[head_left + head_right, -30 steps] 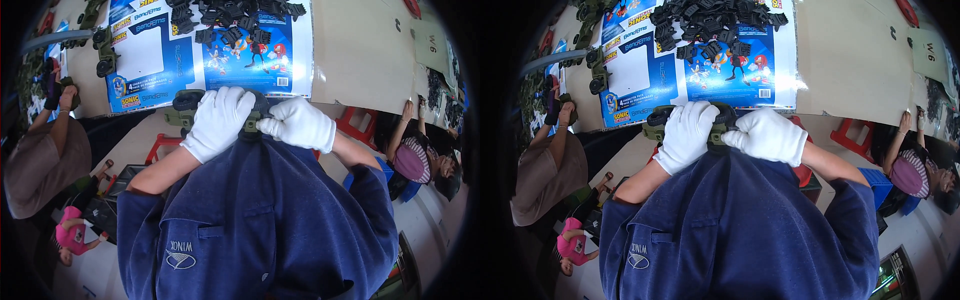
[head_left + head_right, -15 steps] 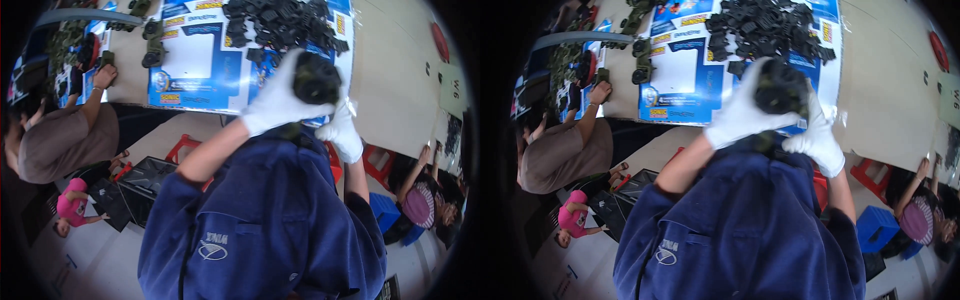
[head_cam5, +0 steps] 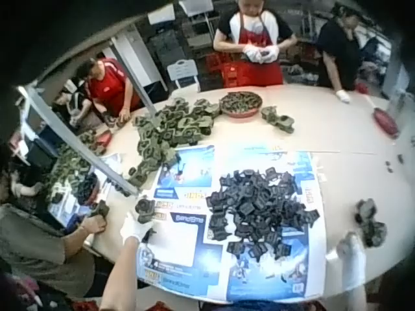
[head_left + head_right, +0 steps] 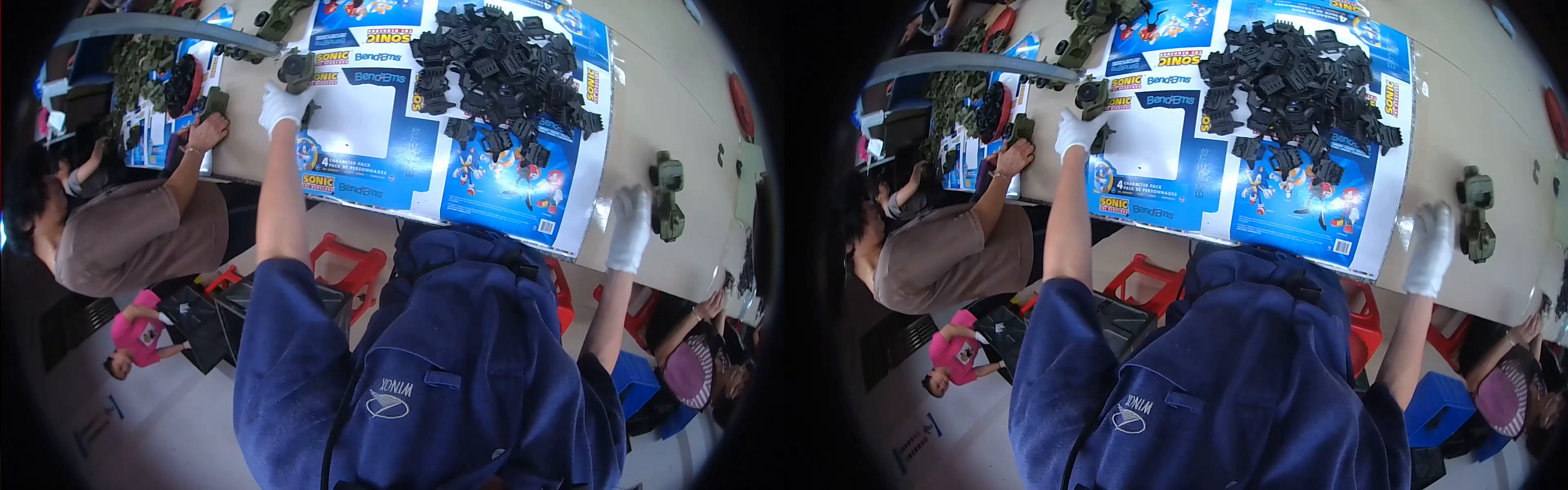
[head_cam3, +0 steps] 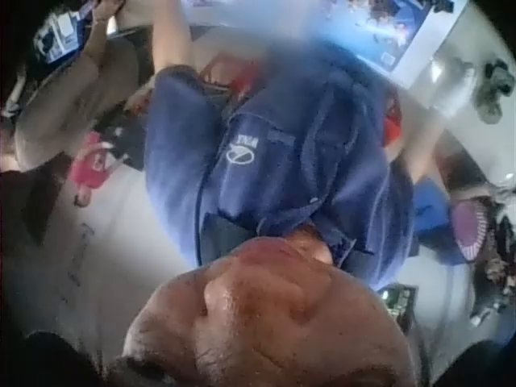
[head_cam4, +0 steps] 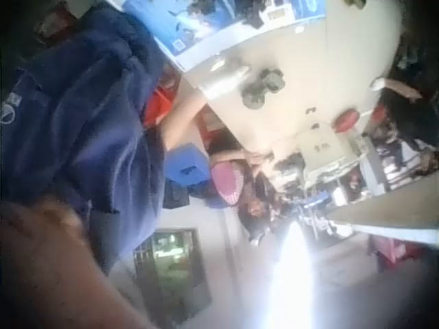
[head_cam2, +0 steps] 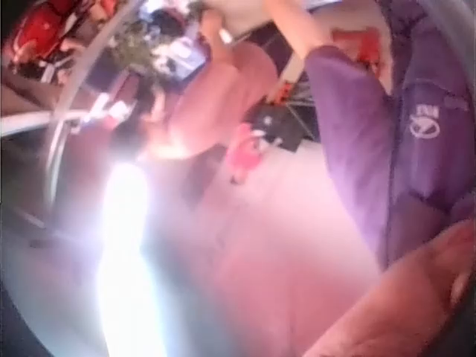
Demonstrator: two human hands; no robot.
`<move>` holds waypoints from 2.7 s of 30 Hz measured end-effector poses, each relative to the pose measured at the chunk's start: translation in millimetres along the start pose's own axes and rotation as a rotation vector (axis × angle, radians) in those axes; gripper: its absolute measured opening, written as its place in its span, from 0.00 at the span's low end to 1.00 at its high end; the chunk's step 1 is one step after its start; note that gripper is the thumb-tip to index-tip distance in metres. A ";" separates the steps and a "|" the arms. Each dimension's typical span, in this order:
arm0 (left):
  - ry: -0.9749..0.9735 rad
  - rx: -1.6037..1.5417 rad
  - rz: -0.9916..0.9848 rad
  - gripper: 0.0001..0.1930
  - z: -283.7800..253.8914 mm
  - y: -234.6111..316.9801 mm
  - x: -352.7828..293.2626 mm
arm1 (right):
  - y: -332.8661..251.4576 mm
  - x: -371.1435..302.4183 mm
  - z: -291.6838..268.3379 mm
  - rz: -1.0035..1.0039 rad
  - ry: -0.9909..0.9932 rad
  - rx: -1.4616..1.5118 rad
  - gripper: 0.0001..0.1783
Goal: The person assembles plastic toy tanks by hand, attaching the toy tank tracks and plastic parts to the toy tank bodies.
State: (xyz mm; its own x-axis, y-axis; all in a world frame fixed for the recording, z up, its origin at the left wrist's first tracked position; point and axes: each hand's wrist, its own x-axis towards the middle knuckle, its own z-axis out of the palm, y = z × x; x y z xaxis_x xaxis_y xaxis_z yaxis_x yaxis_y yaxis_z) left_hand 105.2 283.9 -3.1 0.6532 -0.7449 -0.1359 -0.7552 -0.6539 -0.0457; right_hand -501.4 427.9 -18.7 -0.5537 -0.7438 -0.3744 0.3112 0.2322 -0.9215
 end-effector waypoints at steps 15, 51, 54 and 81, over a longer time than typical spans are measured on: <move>-1.168 -0.946 0.141 0.31 57.7 -21.6 -172.7 | 56.9 -36.1 114.1 -0.703 -0.419 -1.298 0.31; 0.241 -0.275 0.890 0.36 1.2 20.5 -240.7 | 91.1 -40.0 27.4 -0.259 -0.544 -0.616 0.29; 0.014 0.006 0.816 0.48 28.6 23.2 -193.3 | 57.7 -64.5 51.7 0.220 -0.547 -0.071 0.28; -0.911 -0.490 0.750 0.43 -65.9 104.4 -286.1 | 13.5 -62.7 82.0 0.291 -0.950 0.298 0.34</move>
State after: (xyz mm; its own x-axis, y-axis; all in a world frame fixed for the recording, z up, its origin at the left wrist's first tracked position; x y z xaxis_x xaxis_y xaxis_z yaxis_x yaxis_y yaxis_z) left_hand -157.0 420.1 96.3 -0.3428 -0.7185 -0.6052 -0.6952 -0.2394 0.6778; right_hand -399.2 426.2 0.8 0.3706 -0.9014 -0.2241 0.5856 0.4140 -0.6969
